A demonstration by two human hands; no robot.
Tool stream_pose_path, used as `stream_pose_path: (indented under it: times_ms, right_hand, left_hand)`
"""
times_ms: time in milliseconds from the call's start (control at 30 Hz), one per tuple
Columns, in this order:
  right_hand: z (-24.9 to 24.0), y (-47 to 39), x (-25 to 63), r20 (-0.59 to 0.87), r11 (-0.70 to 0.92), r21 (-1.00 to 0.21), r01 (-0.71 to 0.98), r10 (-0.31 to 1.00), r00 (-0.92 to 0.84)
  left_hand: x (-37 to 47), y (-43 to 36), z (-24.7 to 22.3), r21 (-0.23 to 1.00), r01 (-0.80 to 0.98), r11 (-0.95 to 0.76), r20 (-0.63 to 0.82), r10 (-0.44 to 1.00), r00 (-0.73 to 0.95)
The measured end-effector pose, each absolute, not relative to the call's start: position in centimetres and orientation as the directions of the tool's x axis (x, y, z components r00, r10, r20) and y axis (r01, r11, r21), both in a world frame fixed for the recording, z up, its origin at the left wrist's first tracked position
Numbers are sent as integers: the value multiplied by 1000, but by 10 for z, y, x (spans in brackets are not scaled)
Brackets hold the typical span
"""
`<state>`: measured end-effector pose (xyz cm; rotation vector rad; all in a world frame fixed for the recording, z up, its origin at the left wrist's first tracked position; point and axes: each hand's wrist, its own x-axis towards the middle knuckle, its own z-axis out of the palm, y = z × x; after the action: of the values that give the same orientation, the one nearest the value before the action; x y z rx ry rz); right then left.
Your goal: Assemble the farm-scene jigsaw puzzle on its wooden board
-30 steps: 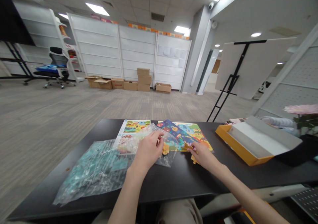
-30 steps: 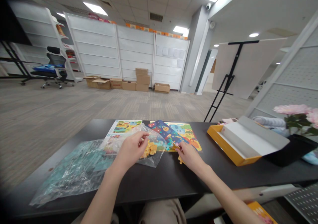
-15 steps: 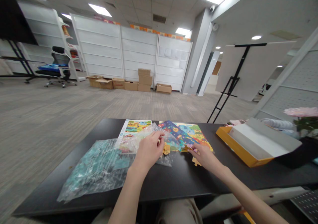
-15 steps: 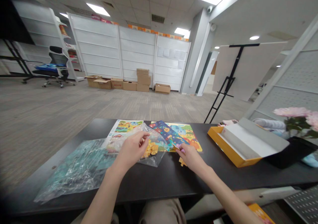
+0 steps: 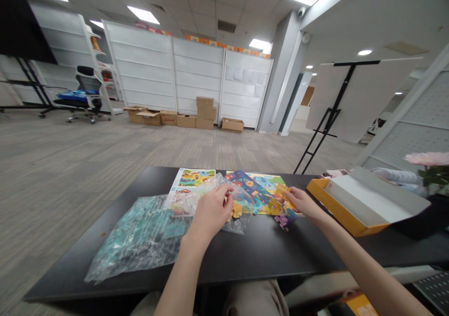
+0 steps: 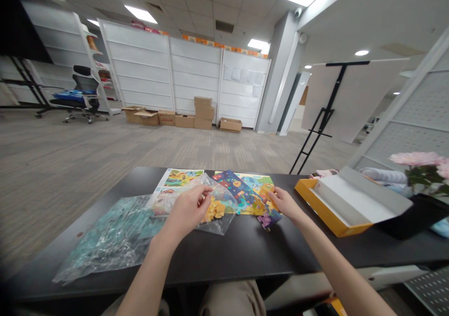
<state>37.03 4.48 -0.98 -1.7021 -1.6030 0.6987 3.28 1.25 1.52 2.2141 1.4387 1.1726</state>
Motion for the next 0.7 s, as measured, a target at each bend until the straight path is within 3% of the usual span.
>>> stream_pose_path:
  times_ms: [67,133,300,367,467,533,600,700]
  right_hand:
    - [-11,47,373,-44,-106,-832,544,991,126]
    - [-14,48,375,-70,-142,-846,514,985,158]
    - [-13,33,369,135,10,-869,495,967,217]
    - [-10,21,353,135,59,-884,463,982,131]
    - [-10,9,311,61,139,-860,490,983,-173]
    - [-14,11,276,84,227,-824,519,955,-285]
    - [-19,21,241,141,292,-791,537,942,-305]
    - [-27,42,202,111,229,-895,383,945,-306]
  left_hand:
    - [33,12,15,587,651,-481,489,852,188]
    - [32,11,16,588,654,-476,485,855,185]
    - [32,10,18,595,659,-460,480,861,167]
    - [34,11,17,594,665,-453,479,863,160]
    - [38,13,15,585,668,-460,483,859,169]
    - [41,13,14,575,669,-471,489,854,180]
    - [43,12,13,562,675,-478,493,849,190]
    - [42,11,14,552,685,-476,489,850,197]
